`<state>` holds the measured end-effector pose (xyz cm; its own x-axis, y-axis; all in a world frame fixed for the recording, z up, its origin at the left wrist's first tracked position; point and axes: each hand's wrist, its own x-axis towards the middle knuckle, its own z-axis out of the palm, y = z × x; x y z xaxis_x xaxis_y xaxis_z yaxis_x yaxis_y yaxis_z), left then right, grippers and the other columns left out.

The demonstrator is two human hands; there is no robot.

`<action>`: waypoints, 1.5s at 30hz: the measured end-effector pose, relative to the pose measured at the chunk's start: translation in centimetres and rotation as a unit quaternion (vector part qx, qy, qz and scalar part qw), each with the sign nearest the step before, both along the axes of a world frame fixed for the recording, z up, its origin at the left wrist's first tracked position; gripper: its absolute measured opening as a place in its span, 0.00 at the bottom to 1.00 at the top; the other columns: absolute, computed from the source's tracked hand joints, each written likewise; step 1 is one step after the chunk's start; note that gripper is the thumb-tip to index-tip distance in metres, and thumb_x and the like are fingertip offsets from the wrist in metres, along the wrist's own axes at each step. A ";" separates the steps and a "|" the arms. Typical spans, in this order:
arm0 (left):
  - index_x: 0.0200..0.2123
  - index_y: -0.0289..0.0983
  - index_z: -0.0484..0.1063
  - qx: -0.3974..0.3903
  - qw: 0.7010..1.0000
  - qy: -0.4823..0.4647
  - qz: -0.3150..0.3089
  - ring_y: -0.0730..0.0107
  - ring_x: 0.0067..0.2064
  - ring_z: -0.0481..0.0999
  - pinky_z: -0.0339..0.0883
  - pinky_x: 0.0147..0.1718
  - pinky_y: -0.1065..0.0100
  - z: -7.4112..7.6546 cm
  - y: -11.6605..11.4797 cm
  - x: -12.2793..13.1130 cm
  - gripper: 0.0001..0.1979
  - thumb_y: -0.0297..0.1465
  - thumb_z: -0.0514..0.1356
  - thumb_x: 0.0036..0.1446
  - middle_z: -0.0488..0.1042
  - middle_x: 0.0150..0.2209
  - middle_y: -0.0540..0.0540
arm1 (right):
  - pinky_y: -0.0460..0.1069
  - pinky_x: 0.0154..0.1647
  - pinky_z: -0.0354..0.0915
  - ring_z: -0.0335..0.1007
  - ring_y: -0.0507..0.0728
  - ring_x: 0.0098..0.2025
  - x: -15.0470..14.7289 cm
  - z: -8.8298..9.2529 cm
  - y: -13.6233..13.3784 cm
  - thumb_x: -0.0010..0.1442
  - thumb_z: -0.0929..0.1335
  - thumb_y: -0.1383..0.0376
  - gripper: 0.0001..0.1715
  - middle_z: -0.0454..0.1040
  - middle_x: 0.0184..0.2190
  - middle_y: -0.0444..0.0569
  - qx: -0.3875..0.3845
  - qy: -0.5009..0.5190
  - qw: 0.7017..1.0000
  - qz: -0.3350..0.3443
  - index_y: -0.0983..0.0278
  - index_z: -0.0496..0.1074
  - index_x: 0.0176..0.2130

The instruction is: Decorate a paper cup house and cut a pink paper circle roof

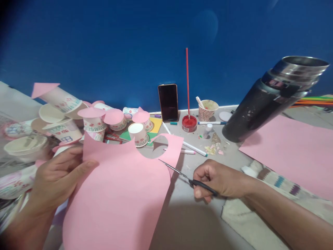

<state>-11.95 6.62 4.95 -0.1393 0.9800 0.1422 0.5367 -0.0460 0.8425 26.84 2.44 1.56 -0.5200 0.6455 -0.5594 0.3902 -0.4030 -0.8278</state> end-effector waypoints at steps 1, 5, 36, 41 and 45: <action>0.42 0.42 0.78 -0.001 1.000 -0.001 -0.003 0.68 0.25 0.74 0.68 0.24 0.71 0.0 0.0 0.0 0.17 0.41 0.71 0.49 0.79 0.25 0.53 | 0.46 0.26 0.54 0.60 0.50 0.22 0.0 0.0 0.0 0.46 0.78 0.38 0.33 0.71 0.17 0.43 -0.003 0.001 1.000 -0.001 0.65 0.73 0.24; 0.41 0.41 0.78 -0.008 1.000 -0.007 -0.008 0.69 0.26 0.75 0.69 0.25 0.72 0.3 0.0 0.3 0.17 0.40 0.71 0.49 0.80 0.26 0.53 | 0.46 0.27 0.57 0.61 0.50 0.22 -0.2 0.0 0.0 0.44 0.79 0.39 0.33 0.70 0.18 0.43 -0.017 0.008 1.000 -0.002 0.65 0.74 0.24; 0.43 0.39 0.78 -0.049 0.998 -0.032 -0.037 0.67 0.25 0.78 0.69 0.25 0.72 1.3 0.6 0.7 0.20 0.39 0.72 0.47 0.82 0.25 0.52 | 0.45 0.24 0.55 0.58 0.49 0.21 0.1 -0.1 -0.2 0.51 0.78 0.48 0.24 0.69 0.17 0.41 0.003 0.017 1.000 0.012 0.65 0.76 0.24; 0.42 0.39 0.78 -0.039 0.998 -0.015 -0.043 0.69 0.24 0.76 0.68 0.25 0.73 1.7 0.6 0.9 0.18 0.39 0.71 0.49 0.80 0.23 0.54 | 0.44 0.23 0.53 0.55 0.47 0.21 0.1 -0.2 -0.2 0.50 0.79 0.50 0.23 0.68 0.17 0.39 -0.004 0.013 1.000 0.015 0.65 0.75 0.24; 0.41 0.39 0.78 -0.021 0.998 0.004 -0.054 0.70 0.25 0.75 0.68 0.26 0.73 2.4 0.5 1.2 0.17 0.39 0.71 0.49 0.80 0.23 0.54 | 0.44 0.22 0.52 0.54 0.46 0.20 0.0 0.0 -0.2 0.52 0.78 0.50 0.23 0.68 0.17 0.40 -0.006 -0.003 1.000 0.014 0.65 0.74 0.23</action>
